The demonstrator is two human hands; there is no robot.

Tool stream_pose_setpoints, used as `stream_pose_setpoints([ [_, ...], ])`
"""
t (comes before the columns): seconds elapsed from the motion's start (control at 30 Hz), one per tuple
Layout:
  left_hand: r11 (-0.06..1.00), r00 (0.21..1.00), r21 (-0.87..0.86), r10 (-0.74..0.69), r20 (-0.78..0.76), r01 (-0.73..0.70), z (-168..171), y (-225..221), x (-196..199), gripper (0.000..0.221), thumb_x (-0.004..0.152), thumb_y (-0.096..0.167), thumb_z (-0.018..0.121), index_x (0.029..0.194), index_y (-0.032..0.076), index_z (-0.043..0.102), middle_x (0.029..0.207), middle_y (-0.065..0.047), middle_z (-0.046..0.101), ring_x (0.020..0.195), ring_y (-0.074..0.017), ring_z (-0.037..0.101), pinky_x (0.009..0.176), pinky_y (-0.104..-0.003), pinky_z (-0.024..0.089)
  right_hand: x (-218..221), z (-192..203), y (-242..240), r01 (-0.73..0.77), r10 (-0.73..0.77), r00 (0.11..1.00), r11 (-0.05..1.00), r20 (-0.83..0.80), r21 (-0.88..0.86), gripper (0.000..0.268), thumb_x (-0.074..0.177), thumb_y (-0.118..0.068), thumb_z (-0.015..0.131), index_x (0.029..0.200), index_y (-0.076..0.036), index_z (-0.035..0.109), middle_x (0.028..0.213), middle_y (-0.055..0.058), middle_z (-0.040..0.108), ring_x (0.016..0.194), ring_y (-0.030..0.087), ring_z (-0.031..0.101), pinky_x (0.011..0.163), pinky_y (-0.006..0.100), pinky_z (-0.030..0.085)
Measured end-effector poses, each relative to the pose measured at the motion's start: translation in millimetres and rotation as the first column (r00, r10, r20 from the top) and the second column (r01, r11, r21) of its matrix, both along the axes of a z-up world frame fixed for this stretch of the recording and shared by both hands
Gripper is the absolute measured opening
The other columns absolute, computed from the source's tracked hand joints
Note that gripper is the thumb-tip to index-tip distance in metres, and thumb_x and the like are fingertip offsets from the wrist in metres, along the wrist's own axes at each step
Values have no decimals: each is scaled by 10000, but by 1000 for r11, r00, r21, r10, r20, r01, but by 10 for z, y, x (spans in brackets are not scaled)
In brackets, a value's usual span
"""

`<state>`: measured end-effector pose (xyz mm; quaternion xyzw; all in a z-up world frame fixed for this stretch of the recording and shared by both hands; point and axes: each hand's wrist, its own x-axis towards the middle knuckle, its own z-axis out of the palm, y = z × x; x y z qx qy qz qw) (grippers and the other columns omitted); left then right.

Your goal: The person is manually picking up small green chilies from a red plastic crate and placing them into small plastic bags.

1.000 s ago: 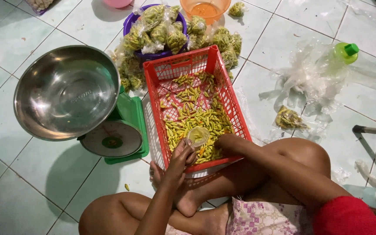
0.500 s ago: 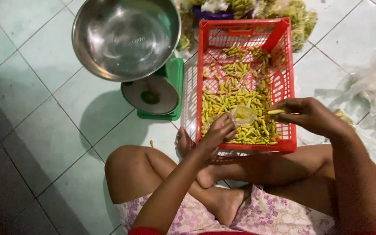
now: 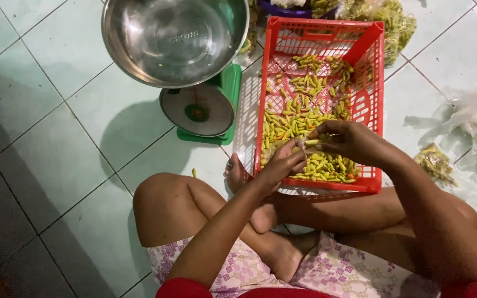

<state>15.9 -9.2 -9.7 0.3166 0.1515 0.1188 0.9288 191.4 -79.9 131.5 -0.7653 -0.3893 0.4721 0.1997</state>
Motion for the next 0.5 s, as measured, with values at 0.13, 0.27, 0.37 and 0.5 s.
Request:
stream_pose_setpoints([
  [0.13, 999, 999, 21, -36, 4, 36, 56, 15, -58, 135, 1001, 26, 492, 1084, 125, 449, 559, 78, 312, 490, 13, 243, 482, -157, 229, -85, 244, 81, -81, 87, 992, 994, 88, -70, 345, 932, -56, 709, 1276, -76, 721, 1224, 244, 757, 1103, 428, 753, 925, 524, 584],
  [0.27, 999, 999, 29, -37, 23, 36, 71, 7, -47, 140, 996, 17, 488, 1090, 114, 451, 553, 71, 287, 490, 0, 223, 473, -166, 204, -105, 347, 64, -133, 150, 979, 983, 138, -125, 379, 963, -48, 653, 1335, -116, 681, 1245, 263, 737, 1135, 442, 727, 961, 557, 570],
  [0.37, 999, 999, 27, -41, 35, 40, 40, 7, -30, 150, 993, 13, 482, 1100, 112, 445, 552, 71, 278, 483, -1, 233, 474, -160, 205, -114, 415, 61, -157, 176, 974, 979, 144, -131, 382, 968, -24, 629, 1337, -116, 672, 1277, 278, 718, 1198, 473, 685, 991, 589, 549],
  [0.5, 997, 998, 52, -58, 26, 56, 158, 57, -64, 148, 1021, 30, 464, 1142, 111, 436, 551, 77, 292, 495, 1, 225, 497, -167, 208, -170, 505, 117, -115, 127, 984, 988, 126, -102, 380, 985, 12, 572, 1342, -95, 643, 1361, 258, 679, 1264, 485, 632, 1020, 629, 525],
])
